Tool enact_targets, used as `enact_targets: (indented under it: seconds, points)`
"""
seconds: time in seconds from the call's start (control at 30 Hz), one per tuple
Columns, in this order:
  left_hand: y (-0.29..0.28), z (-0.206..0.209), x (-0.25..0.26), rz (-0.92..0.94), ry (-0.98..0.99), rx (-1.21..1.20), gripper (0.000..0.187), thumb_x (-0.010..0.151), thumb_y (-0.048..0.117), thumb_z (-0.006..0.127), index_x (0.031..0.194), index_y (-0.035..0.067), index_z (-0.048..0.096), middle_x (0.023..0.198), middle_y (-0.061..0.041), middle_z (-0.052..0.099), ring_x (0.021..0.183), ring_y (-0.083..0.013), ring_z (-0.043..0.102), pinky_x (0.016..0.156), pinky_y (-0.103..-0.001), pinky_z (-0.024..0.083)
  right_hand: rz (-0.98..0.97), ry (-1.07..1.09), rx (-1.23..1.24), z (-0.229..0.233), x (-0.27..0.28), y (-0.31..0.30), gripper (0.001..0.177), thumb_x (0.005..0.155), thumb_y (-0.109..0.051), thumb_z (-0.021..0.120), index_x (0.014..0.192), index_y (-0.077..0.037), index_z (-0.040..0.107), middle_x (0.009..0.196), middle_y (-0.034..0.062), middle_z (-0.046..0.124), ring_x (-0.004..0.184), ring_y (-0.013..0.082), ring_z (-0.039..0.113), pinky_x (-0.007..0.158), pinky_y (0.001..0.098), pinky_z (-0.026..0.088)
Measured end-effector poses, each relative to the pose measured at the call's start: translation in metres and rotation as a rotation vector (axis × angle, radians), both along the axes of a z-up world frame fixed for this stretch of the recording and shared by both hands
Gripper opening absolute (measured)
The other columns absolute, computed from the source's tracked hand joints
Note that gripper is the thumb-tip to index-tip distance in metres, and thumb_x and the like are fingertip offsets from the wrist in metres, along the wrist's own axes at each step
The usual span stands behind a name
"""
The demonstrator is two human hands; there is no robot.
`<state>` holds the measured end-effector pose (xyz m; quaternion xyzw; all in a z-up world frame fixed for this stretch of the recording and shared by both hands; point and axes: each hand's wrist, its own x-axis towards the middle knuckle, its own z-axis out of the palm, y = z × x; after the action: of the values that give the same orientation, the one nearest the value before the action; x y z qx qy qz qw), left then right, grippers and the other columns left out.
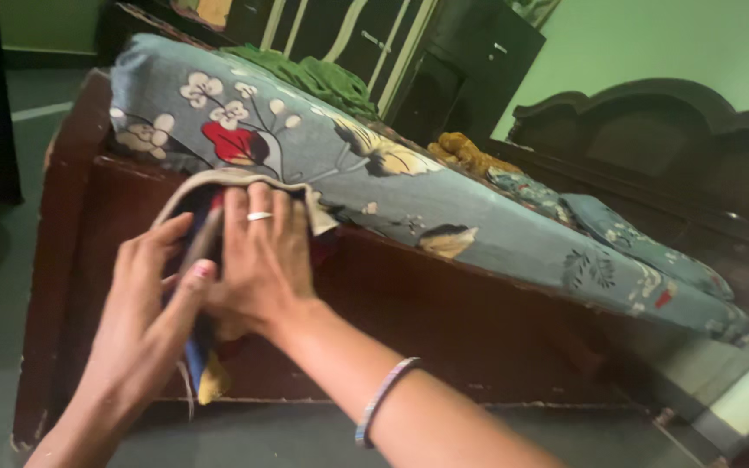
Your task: The person wipes the wooden frame of a bed using a multi-colored cloth. They move along the side of the bed, rubbing the surface repeatedly with both hands.
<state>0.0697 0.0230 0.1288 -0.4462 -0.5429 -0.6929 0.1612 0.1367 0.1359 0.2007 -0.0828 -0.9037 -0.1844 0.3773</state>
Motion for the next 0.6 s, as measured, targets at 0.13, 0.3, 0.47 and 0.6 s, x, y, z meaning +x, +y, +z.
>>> enact_targets:
  seconds: [0.13,0.3,0.47,0.6]
  points:
    - [-0.011,-0.006,-0.039,0.316,0.049,0.019,0.046,0.105,0.018,0.053,0.145,-0.004,0.048,0.137,-0.027,0.047,0.128,-0.0417,0.046,0.110,-0.050,0.036,-0.050,0.208,0.308,-0.033,-0.080,-0.017,0.085,0.088,-0.051,0.060,0.155,-0.002,0.040,0.144,0.0190,0.046,0.135,0.0381,0.043,0.115,0.0623,0.031]
    - [-0.018,-0.011,-0.064,0.402,0.031,0.007,0.047,0.104,0.018,0.053,0.145,-0.005,0.046,0.137,-0.028,0.044,0.128,-0.0431,0.043,0.109,-0.051,0.034,0.135,0.302,0.082,-0.060,-0.122,-0.024,0.090,0.086,-0.050,0.056,0.160,-0.001,0.035,0.149,0.0202,0.040,0.144,0.0403,0.039,0.125,0.0624,0.026]
    - [-0.007,-0.019,-0.057,0.495,0.056,-0.019,0.060,0.099,0.019,0.058,0.149,-0.007,0.040,0.142,-0.028,0.040,0.129,-0.0447,0.039,0.110,-0.053,0.032,0.133,0.287,0.172,-0.069,-0.122,-0.013,0.074,0.103,-0.045,0.053,0.163,-0.007,0.031,0.156,0.0155,0.037,0.147,0.0346,0.037,0.127,0.0515,0.025]
    - [-0.002,-0.053,-0.068,0.476,-0.053,-0.051,0.058,0.106,0.028,0.055,0.149,-0.007,0.038,0.141,-0.029,0.039,0.130,-0.0462,0.039,0.110,-0.054,0.033,0.352,0.140,0.067,-0.099,-0.125,-0.006,0.074,0.096,-0.044,0.050,0.160,-0.009,0.038,0.164,0.0198,0.041,0.156,0.0352,0.038,0.131,0.0532,0.029]
